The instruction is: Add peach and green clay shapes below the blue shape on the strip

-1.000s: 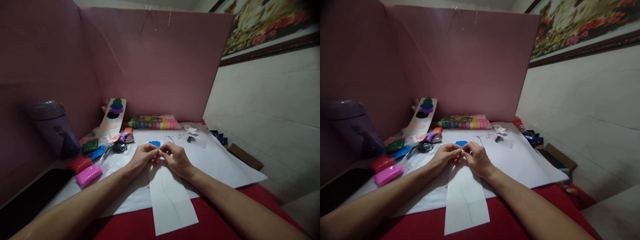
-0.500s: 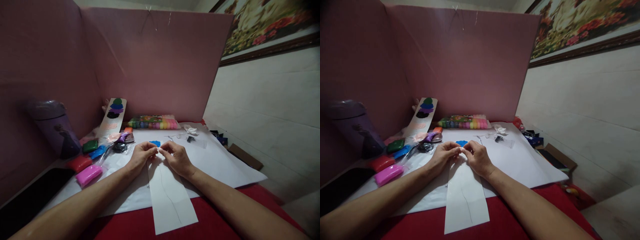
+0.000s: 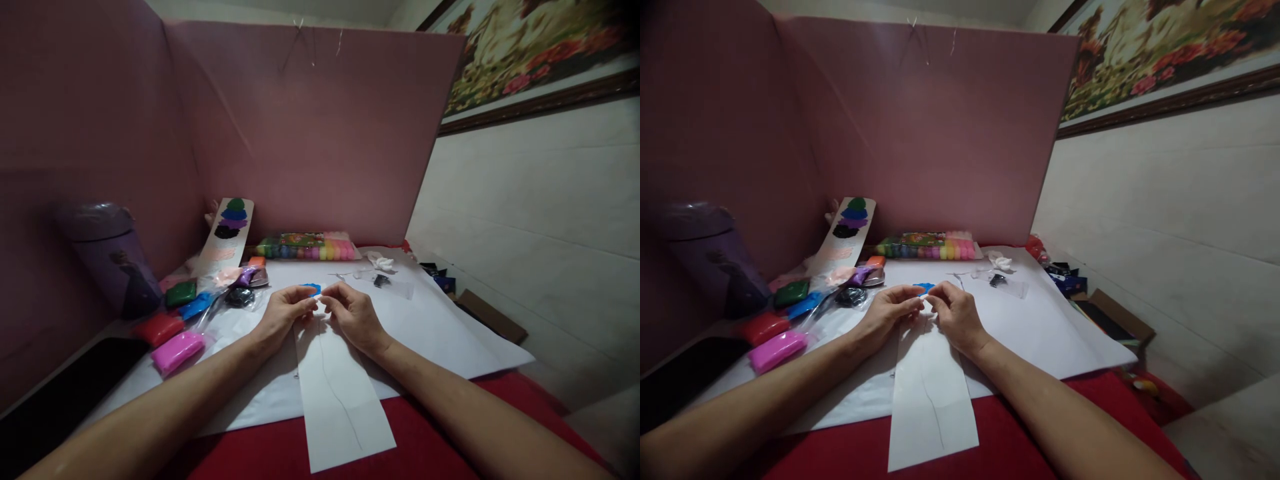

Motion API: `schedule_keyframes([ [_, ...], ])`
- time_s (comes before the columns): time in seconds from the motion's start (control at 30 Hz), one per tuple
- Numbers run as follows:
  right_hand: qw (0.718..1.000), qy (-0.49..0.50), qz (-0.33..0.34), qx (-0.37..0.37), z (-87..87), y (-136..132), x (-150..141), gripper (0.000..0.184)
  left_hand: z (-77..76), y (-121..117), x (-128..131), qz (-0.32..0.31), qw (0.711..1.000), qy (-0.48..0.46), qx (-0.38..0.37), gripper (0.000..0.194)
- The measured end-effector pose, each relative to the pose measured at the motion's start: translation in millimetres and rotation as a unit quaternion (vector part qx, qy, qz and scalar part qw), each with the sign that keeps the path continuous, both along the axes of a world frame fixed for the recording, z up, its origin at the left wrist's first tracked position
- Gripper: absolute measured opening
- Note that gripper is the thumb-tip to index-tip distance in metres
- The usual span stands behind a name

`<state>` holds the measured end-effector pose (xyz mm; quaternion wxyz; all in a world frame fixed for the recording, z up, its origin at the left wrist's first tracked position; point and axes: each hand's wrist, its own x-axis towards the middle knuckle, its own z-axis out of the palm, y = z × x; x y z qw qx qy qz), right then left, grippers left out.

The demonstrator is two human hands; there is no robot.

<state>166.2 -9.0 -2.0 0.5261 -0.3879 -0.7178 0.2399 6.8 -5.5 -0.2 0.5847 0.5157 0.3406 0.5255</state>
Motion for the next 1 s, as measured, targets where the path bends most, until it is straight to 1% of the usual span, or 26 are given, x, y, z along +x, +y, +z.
schedule_keyframes([
  [0.07, 1.000, -0.006, 0.021, -0.002, 0.8, -1.4, -0.5, 0.010, 1.7, -1.7, 0.1, -0.020, 1.000, 0.014, 0.001, 0.028],
  [0.17, 0.999, -0.025, 0.033, 0.026, -0.2, -1.5, -0.5, 0.005, 2.3, -1.5, -1.0, -0.028, 0.999, 0.036, 0.011, 0.026],
  [0.27, 0.997, -0.050, 0.017, 0.062, -2.4, 0.0, -0.2, 0.017, 0.1, 1.2, -2.4, -0.021, 0.999, 0.040, 0.011, 0.025],
  [0.3, 0.996, -0.059, 0.012, 0.070, -2.8, 0.4, -0.2, 0.018, -0.6, 2.0, -2.6, -0.024, 0.999, 0.040, 0.013, 0.025],
  [0.33, 0.995, -0.067, 0.007, 0.078, -2.8, 0.5, -0.2, 0.015, -1.2, 2.5, -2.8, -0.028, 0.999, 0.039, 0.015, 0.026],
  [0.4, 0.993, -0.077, 0.001, 0.092, -2.0, 0.2, -0.5, 0.004, -1.3, 2.2, -2.7, -0.040, 0.998, 0.037, 0.014, 0.027],
  [0.43, 0.992, -0.078, -0.002, 0.098, -1.4, -0.2, -0.7, 0.002, -0.9, 1.5, -2.6, -0.043, 0.998, 0.034, 0.010, 0.028],
  [0.47, 0.992, -0.078, -0.005, 0.102, -0.7, -0.6, -0.9, 0.005, -0.4, 0.7, -2.3, -0.040, 0.999, 0.027, 0.005, 0.028],
  [0.6, 0.992, -0.072, -0.012, 0.104, 0.1, -1.5, -1.2, 0.005, 1.6, -1.7, -2.0, -0.043, 0.999, 0.020, -0.007, 0.029],
  [0.67, 0.992, -0.076, -0.008, 0.098, -0.6, -1.2, -1.2, 0.006, 1.4, -1.5, -2.3, -0.053, 0.998, 0.033, -0.005, 0.027],
  [0.8, 0.991, -0.083, -0.003, 0.101, -1.6, -0.4, -0.8, 0.007, 0.2, -0.2, -2.8, -0.045, 0.999, 0.026, 0.012, 0.027],
  [0.87, 0.991, -0.081, 0.001, 0.110, -1.3, -0.3, -0.6, 0.003, 0.4, -0.1, -2.6, -0.051, 0.998, 0.021, 0.011, 0.029],
  [1.0, 0.991, -0.071, -0.003, 0.116, -0.1, -0.6, -0.6, 0.006, 2.0, -0.5, -2.1, -0.048, 0.999, 0.020, -0.005, 0.035],
])
